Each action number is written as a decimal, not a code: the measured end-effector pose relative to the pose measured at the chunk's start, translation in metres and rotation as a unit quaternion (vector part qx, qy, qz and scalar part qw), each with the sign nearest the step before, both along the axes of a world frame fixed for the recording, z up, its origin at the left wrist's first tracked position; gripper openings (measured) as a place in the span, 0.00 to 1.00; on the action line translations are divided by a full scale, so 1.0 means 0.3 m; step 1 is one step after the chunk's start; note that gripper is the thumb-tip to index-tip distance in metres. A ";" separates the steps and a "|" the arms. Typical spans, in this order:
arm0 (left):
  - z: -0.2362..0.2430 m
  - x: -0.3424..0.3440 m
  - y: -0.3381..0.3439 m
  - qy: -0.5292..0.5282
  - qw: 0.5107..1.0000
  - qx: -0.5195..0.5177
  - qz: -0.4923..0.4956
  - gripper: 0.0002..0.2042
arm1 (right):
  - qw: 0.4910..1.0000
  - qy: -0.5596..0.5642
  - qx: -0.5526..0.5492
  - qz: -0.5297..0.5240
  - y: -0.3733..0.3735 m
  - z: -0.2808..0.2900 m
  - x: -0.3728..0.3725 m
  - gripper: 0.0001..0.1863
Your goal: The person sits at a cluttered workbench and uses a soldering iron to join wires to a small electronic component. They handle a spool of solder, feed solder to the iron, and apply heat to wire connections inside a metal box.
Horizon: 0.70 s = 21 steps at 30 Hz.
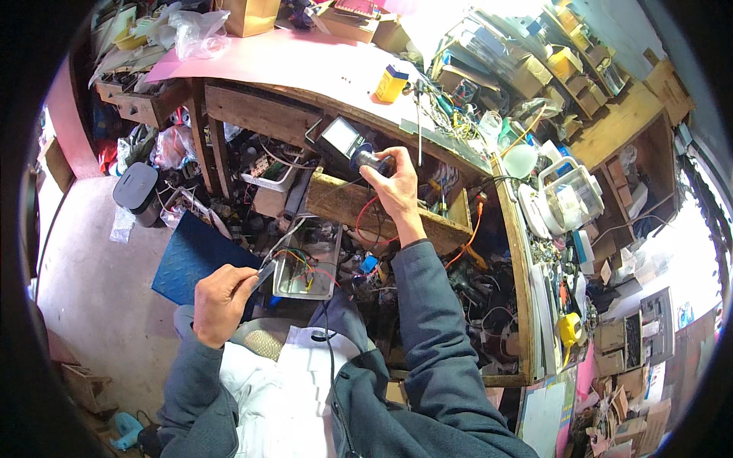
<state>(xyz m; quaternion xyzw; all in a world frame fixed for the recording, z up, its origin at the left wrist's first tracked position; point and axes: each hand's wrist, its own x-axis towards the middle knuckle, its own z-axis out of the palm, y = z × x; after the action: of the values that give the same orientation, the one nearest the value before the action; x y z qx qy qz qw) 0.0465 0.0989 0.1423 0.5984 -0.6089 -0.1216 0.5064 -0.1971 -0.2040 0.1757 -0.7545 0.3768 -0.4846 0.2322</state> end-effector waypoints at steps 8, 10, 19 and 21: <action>-0.029 -0.022 -0.010 -0.010 1.000 -0.001 -0.025 0.05 | 0.985 0.124 -0.061 -0.101 0.011 -0.014 -0.065 0.18; -0.029 -0.020 -0.009 -0.009 1.000 0.007 -0.025 0.05 | 0.984 0.144 -0.010 -0.100 0.036 -0.005 -0.051 0.19; -0.026 -0.004 -0.018 0.018 1.000 -0.001 -0.008 0.04 | 0.990 0.087 -0.011 -0.107 0.017 -0.041 -0.089 0.20; -0.030 0.003 -0.021 0.025 1.000 -0.008 -0.003 0.04 | 0.990 0.054 -0.038 -0.126 0.017 -0.045 -0.087 0.19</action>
<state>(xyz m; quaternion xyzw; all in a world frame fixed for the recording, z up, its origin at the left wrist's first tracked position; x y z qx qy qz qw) 0.0473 0.0926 0.1331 0.5894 -0.5990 -0.1328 0.5255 -0.2232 -0.1988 0.1620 -0.7345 0.4615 -0.4829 0.1199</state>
